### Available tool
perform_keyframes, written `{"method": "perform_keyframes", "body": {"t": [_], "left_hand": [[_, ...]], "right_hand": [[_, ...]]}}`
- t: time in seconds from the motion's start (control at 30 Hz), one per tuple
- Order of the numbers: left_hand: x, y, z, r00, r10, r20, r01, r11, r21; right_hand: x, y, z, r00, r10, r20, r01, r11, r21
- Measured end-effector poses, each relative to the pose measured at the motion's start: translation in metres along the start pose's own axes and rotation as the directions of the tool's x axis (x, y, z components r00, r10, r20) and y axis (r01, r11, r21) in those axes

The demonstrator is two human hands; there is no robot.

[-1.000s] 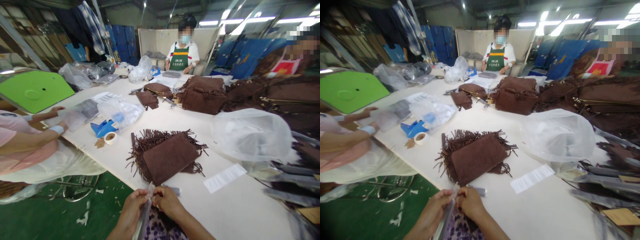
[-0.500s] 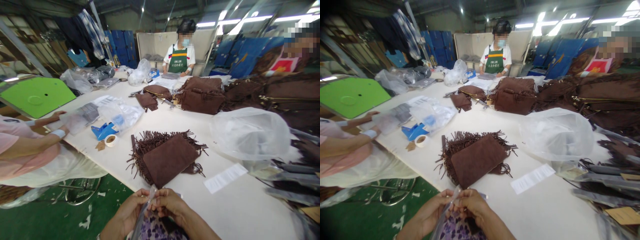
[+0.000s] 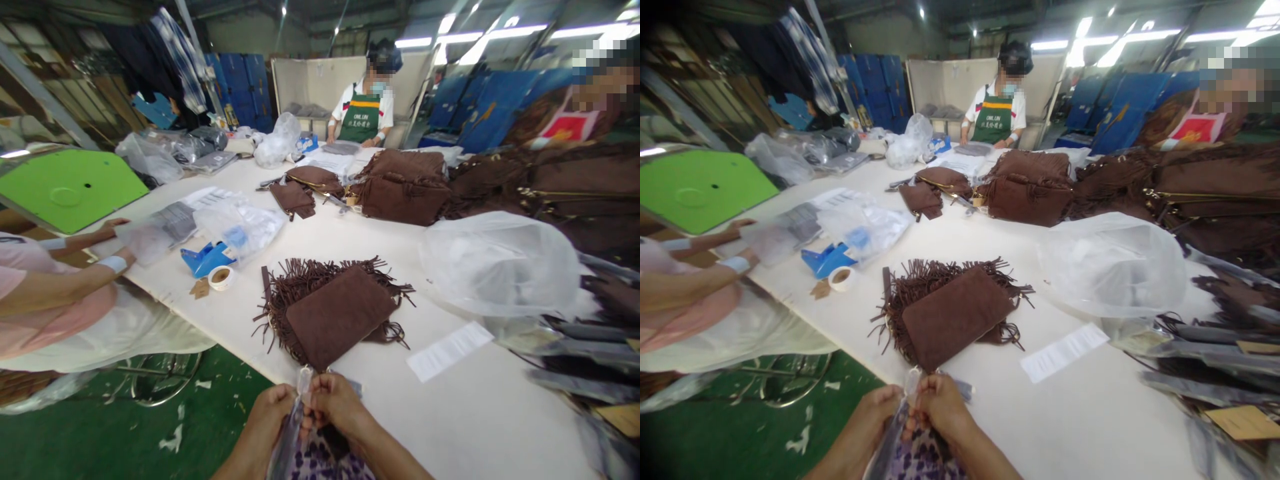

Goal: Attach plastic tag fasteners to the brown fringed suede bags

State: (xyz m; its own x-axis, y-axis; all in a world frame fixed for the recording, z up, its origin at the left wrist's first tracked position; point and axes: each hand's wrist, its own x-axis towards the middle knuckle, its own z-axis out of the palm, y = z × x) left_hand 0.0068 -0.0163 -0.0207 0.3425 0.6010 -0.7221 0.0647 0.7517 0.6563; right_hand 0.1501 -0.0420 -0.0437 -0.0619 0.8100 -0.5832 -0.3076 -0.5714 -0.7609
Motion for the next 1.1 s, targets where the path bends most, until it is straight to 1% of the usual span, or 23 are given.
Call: {"method": "perform_keyframes", "body": {"t": [0.07,0.13,0.2,0.27,0.37,0.43,0.53,0.67,0.73,0.77,0.83,0.9,0.93,1.0,1.1], "left_hand": [[-0.003,0.001,0.000,0.998,0.064,0.023,-0.064,0.998,0.022],[-0.005,0.003,-0.001,0.992,0.115,0.045,-0.119,0.990,0.082],[-0.006,0.006,-0.002,0.991,0.123,0.060,-0.132,0.975,0.181],[-0.004,0.007,-0.002,0.989,0.129,0.068,-0.143,0.952,0.271],[-0.002,0.007,-0.001,0.989,0.138,0.060,-0.150,0.934,0.325],[0.000,0.006,-0.001,0.992,0.116,0.057,-0.128,0.940,0.316],[0.003,0.004,-0.002,0.993,0.097,0.066,-0.112,0.951,0.289],[0.003,0.007,-0.005,0.995,0.056,0.082,-0.074,0.970,0.230],[0.001,0.011,-0.006,0.992,0.030,0.121,-0.051,0.984,0.170],[0.000,0.012,-0.006,0.988,0.025,0.150,-0.044,0.992,0.120],[-0.002,0.015,-0.006,0.979,0.032,0.200,-0.034,0.999,0.003],[-0.003,0.014,-0.006,0.978,0.041,0.204,-0.024,0.996,-0.086],[-0.004,0.013,-0.006,0.980,0.038,0.195,-0.017,0.994,-0.108],[-0.003,0.009,-0.006,0.985,0.024,0.171,-0.002,0.992,-0.130],[-0.003,0.006,-0.006,0.987,0.033,0.160,-0.010,0.990,-0.144]], "right_hand": [[0.000,-0.002,0.000,0.999,-0.044,-0.017,0.043,0.998,-0.043],[-0.001,-0.002,0.000,0.997,-0.070,-0.032,0.067,0.995,-0.069],[-0.002,-0.002,0.000,0.994,-0.104,-0.039,0.099,0.989,-0.112],[-0.004,0.000,0.000,0.988,-0.155,-0.021,0.150,0.976,-0.154],[-0.008,0.001,-0.002,0.978,-0.204,0.042,0.208,0.966,-0.152],[-0.009,0.000,-0.004,0.973,-0.219,0.066,0.227,0.960,-0.165],[-0.012,-0.005,-0.008,0.966,-0.248,0.071,0.258,0.928,-0.270],[-0.016,-0.015,-0.011,0.951,-0.309,0.022,0.278,0.821,-0.499],[-0.017,-0.016,-0.012,0.935,-0.354,-0.010,0.282,0.762,-0.583],[-0.016,-0.014,-0.012,0.930,-0.367,-0.019,0.285,0.754,-0.592],[-0.014,-0.006,-0.009,0.931,-0.362,-0.038,0.290,0.803,-0.521],[-0.010,0.005,-0.004,0.942,-0.331,-0.050,0.292,0.886,-0.361],[-0.009,0.010,-0.002,0.948,-0.312,-0.057,0.284,0.916,-0.282],[-0.010,0.019,0.002,0.956,-0.285,-0.073,0.268,0.946,-0.183],[-0.015,0.025,0.002,0.979,-0.196,-0.063,0.193,0.980,-0.049]]}}
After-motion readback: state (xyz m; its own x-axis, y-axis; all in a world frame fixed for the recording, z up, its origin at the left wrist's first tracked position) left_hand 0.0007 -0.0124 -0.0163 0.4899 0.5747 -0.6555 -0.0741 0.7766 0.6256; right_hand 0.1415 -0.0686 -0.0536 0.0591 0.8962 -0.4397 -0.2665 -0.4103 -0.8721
